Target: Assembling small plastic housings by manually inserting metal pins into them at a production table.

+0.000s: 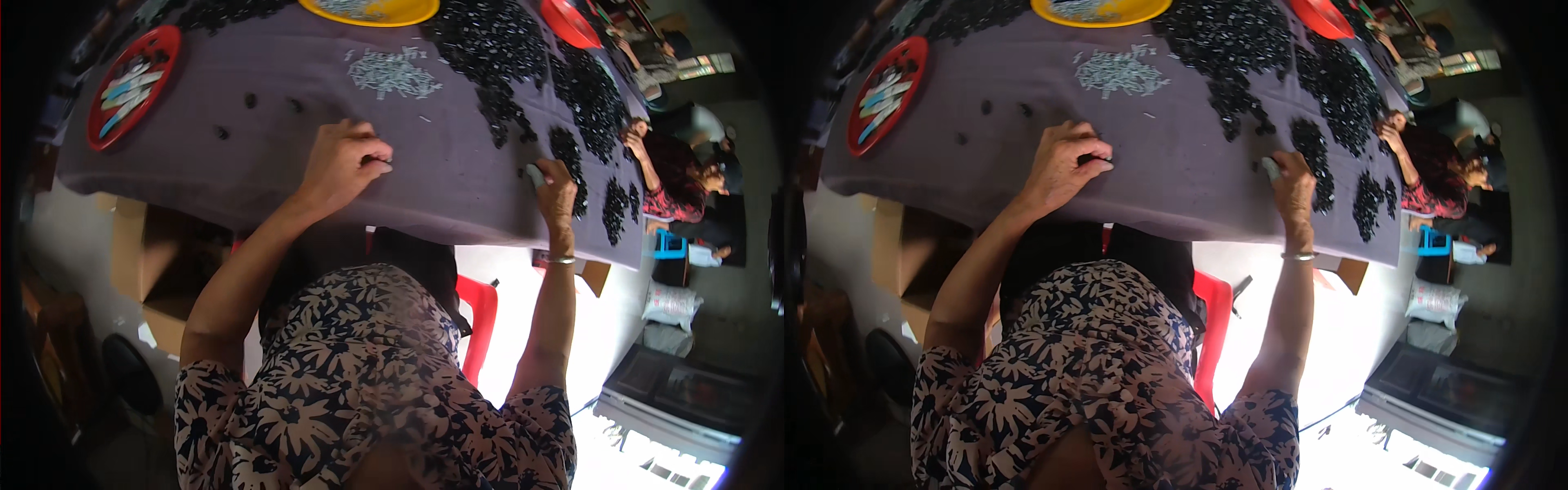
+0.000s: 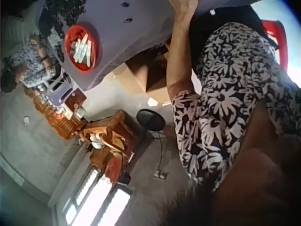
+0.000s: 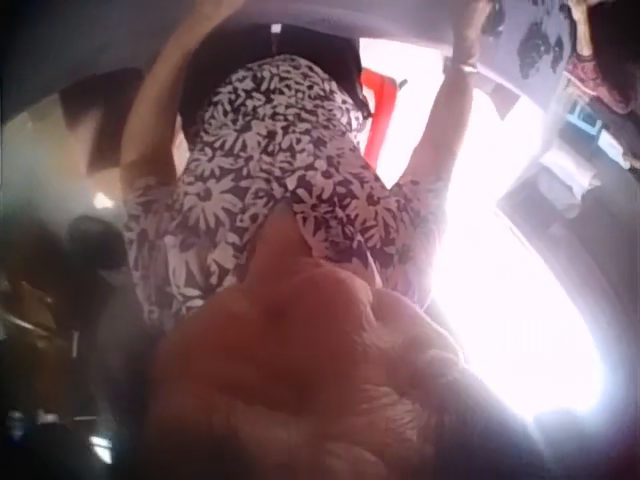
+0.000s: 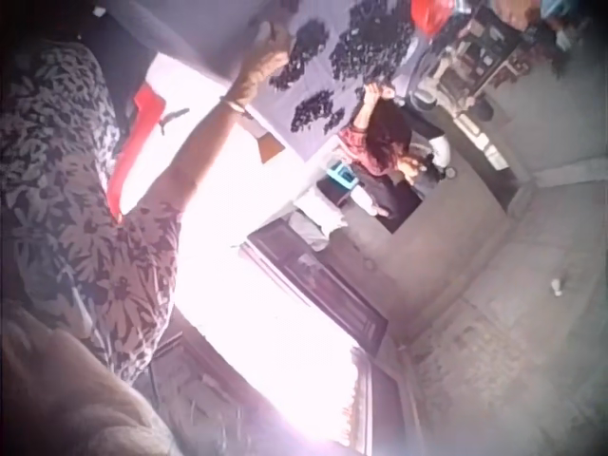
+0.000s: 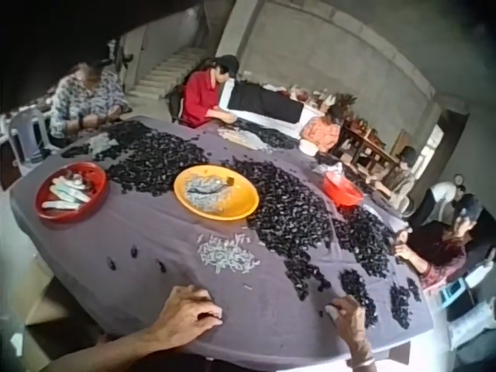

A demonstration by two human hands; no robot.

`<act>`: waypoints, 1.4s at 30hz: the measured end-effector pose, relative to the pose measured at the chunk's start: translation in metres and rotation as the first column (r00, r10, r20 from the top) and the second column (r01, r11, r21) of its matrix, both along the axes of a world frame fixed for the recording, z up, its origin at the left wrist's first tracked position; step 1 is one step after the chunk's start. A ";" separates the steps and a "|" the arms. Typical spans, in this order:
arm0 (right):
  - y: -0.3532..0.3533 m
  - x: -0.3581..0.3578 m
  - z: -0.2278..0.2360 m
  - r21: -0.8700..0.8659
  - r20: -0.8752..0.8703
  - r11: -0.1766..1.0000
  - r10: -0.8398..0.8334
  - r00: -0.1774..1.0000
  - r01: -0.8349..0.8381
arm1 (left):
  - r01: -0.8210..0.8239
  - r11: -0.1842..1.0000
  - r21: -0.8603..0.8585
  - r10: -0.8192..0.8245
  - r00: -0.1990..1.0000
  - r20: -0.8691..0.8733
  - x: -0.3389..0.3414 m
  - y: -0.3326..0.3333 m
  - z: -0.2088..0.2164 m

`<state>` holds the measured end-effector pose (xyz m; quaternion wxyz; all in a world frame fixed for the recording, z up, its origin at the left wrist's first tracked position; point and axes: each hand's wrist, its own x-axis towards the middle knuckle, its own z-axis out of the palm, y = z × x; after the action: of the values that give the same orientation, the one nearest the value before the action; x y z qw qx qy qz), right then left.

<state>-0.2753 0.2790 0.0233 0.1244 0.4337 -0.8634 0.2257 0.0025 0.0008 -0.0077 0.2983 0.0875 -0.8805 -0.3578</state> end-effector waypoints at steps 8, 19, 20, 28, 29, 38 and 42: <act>-0.005 0.008 -0.006 0.032 -0.063 0.997 0.076 0.995 -0.074 | -0.017 0.998 -0.056 0.016 0.999 -0.032 0.001 0.003 -0.001; -0.028 -0.006 -0.011 -0.044 -0.083 0.990 0.131 0.988 -0.135 | -0.043 0.998 -0.052 0.042 0.999 -0.028 0.004 0.005 -0.002; -0.025 -0.008 -0.011 -0.079 -0.082 0.987 0.131 0.988 -0.137 | -0.050 0.997 -0.060 0.049 0.998 -0.026 0.001 0.005 -0.002; -0.085 0.097 0.029 -0.414 0.502 0.862 0.485 0.716 -0.294 | -0.021 0.999 -0.026 0.020 1.000 -0.023 0.003 0.008 -0.002; -0.090 0.110 0.028 -0.416 0.559 0.864 0.490 0.669 -0.284 | -0.016 0.999 -0.029 0.015 1.000 -0.026 0.001 0.008 -0.002; -0.126 0.134 0.019 -0.243 0.514 0.838 0.538 0.668 -0.488 | -0.033 0.997 -0.068 0.032 0.999 -0.023 0.001 0.004 -0.002; -0.134 0.142 0.023 -0.141 0.399 0.840 0.532 0.747 -0.523 | -0.029 0.998 -0.051 0.028 0.999 -0.019 0.001 0.005 -0.002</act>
<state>-0.1332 0.1448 0.0462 -0.1299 0.5990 -0.7092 0.3484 0.0039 0.0054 -0.0101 0.3138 0.0891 -0.8852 -0.3317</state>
